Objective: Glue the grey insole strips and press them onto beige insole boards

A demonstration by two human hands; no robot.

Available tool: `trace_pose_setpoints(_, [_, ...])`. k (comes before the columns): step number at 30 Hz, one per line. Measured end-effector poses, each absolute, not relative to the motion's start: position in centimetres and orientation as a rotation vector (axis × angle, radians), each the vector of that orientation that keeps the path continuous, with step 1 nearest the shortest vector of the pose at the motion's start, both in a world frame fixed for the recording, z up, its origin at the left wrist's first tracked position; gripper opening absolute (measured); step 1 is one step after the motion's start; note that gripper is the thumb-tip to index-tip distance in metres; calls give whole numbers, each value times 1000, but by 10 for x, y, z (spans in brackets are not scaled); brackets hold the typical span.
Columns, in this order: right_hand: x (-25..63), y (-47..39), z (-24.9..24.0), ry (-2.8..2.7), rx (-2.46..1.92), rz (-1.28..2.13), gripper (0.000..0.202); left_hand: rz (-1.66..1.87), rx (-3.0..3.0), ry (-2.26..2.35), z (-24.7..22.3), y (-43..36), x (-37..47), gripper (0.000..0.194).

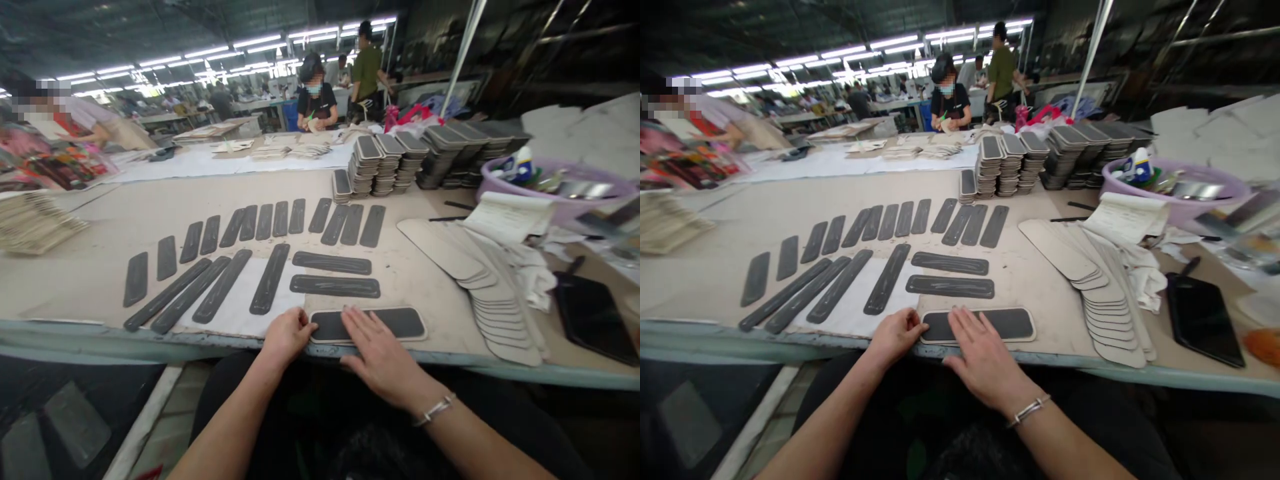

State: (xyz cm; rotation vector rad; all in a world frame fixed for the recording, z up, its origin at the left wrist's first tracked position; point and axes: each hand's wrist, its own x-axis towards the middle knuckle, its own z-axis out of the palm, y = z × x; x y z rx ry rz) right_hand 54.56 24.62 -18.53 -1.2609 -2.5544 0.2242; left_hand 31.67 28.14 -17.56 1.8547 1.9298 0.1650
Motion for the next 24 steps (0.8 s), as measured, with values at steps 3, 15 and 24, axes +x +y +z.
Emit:
trace_pose_setpoints(3, [541,242,-203,-2652,-1253,204,74,163,1857,1931,-175,281,316,18])
trace_pose_setpoints(15, [631,234,-219,-2363,-2071,97,81,195,1815,1963,-178,282,315,19])
trace_pose_setpoints(24, [629,235,-232,-2287,-2048,36,80,574,2111,1810,-168,263,314,37])
